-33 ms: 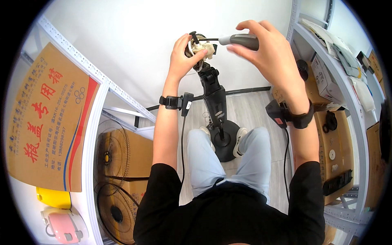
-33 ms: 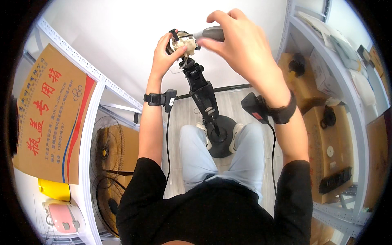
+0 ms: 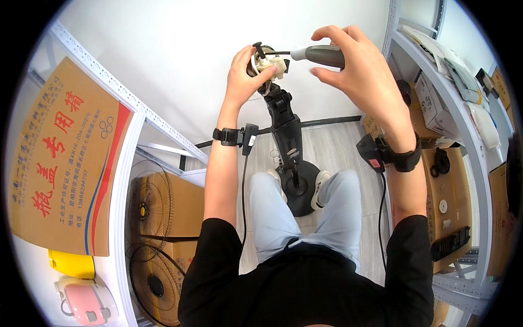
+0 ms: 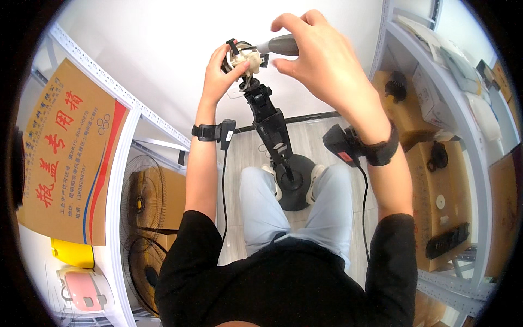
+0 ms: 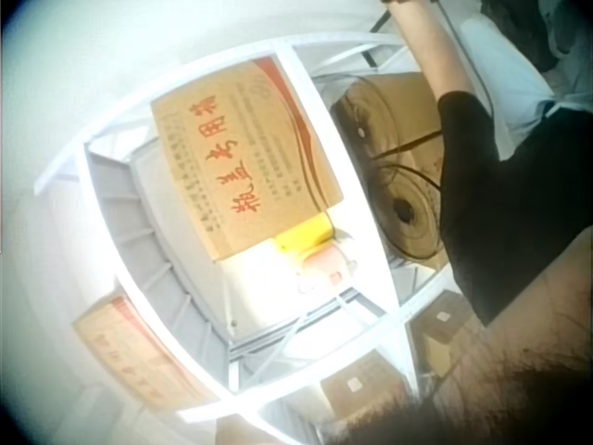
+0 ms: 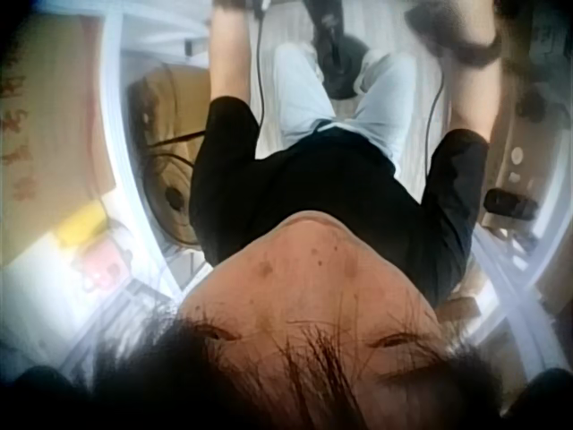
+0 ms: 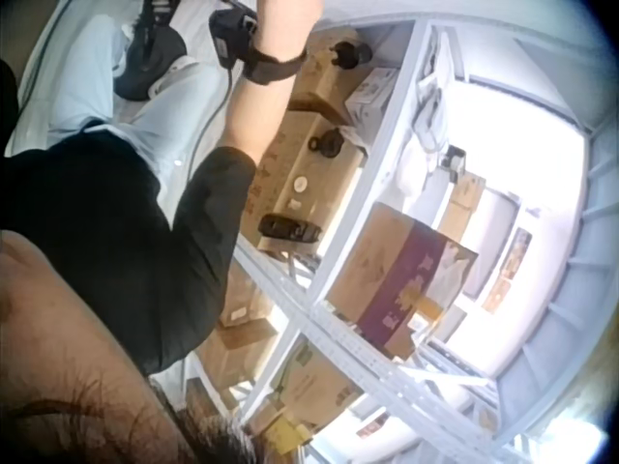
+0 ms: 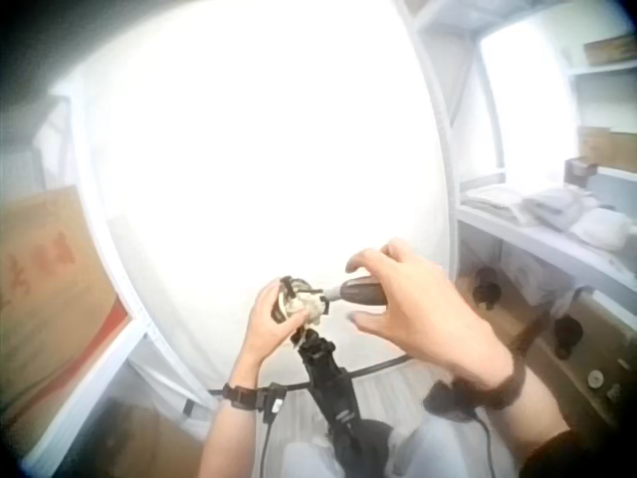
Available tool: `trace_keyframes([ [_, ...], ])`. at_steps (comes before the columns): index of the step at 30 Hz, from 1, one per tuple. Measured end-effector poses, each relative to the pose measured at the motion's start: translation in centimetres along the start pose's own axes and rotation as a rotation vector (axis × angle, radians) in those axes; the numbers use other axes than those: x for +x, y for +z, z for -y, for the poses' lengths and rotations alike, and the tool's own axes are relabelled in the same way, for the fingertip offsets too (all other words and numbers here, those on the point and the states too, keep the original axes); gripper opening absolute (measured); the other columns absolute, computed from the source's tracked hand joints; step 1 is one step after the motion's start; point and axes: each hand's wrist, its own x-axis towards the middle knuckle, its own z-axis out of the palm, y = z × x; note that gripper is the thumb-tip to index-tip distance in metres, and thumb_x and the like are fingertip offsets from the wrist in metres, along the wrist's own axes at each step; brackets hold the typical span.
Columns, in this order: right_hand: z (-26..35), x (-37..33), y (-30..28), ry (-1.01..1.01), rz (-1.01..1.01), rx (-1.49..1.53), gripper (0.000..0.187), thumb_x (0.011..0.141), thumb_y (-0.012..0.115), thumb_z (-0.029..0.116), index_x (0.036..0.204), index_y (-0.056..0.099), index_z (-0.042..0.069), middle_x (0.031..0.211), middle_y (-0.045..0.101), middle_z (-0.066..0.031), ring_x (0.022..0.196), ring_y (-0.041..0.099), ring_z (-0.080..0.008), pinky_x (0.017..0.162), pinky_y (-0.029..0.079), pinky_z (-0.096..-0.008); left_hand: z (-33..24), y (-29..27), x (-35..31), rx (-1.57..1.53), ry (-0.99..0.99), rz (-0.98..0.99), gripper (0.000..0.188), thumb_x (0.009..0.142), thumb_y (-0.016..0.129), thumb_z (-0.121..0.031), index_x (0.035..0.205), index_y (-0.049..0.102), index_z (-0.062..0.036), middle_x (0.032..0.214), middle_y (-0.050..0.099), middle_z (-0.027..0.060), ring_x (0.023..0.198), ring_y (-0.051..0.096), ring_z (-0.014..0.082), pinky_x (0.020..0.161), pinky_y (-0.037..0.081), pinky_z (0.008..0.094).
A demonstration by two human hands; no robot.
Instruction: The person uses a screwdriver to tighten screws on a white plastic fan component. They then attach this component to a metal fan motor assembly and continue to secure it with screws.
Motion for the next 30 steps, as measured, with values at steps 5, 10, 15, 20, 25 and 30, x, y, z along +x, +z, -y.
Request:
trace_keyframes([
  [5,0.8,0.9,-0.9,0.105,0.183,-0.025,0.021,0.085,0.07,0.019,0.102,0.061,0.009,0.082,0.06,-0.0132,0.07,0.062,-0.0331,0.063,0.051,-0.0408,-0.4,0.1,-0.1,-0.008,-0.025,-0.003,0.075,0.071,0.08,-0.043,0.125,0.056,0.0034,0.131,0.053,0.0199,0.124,0.049,0.0308,0.103,0.042,0.0392],
  [10,0.9,1.5,-0.9,0.354,0.314,-0.125,0.033,0.085,0.072,0.022,0.112,0.058,0.011,0.096,0.062,-0.0158,0.085,0.064,-0.0279,0.068,0.048,-0.0372,-0.4,0.2,-0.1,0.003,-0.015,0.009,0.079,0.073,0.079,-0.041,0.134,0.049,0.0003,0.129,0.054,0.0187,0.123,0.05,0.031,0.103,0.042,0.0395],
  [15,-0.3,0.7,-1.5,-0.021,0.107,-0.025,0.034,0.084,0.069,0.029,0.099,0.06,0.0,0.068,0.063,-0.0199,0.072,0.065,-0.0347,0.07,0.052,-0.0434,-1.0,0.8,-0.4,-0.125,-0.043,-0.055,0.093,0.074,0.077,-0.035,0.148,0.03,-0.0049,0.124,0.056,0.0157,0.12,0.051,0.0316,0.101,0.042,0.04],
  [20,0.3,1.4,-1.7,0.121,0.161,-0.113,0.039,0.086,0.069,0.035,0.1,0.062,-0.001,0.067,0.064,-0.0205,0.071,0.066,-0.0342,0.068,0.052,-0.0436,-2.0,0.7,-0.2,-0.037,0.065,-0.025,0.092,0.074,0.076,-0.032,0.151,0.028,-0.0176,0.123,0.056,0.0135,0.118,0.05,0.0319,0.102,0.04,0.0434],
  [25,-0.4,1.1,-1.0,0.209,0.209,-0.101,0.044,0.089,0.065,0.039,0.096,0.064,-0.004,0.065,0.064,-0.021,0.07,0.067,-0.0348,0.065,0.051,-0.0437,-3.0,0.7,0.3,0.158,0.156,-0.039,0.061,0.078,0.073,-0.028,0.136,0.054,-0.0233,0.117,0.06,0.0131,0.111,0.054,0.0293,0.099,0.041,0.041],
  [30,-0.8,0.9,-1.6,0.075,0.183,-0.042,0.035,0.084,0.072,0.03,0.105,0.063,0.004,0.076,0.062,-0.0161,0.071,0.065,-0.0317,0.064,0.051,-0.0401,-4.0,1.6,0.8,0.354,0.113,-0.039,0.032,0.082,0.069,-0.026,0.114,0.071,-0.0211,0.114,0.063,0.0129,0.11,0.057,0.0292,0.096,0.043,0.0394],
])
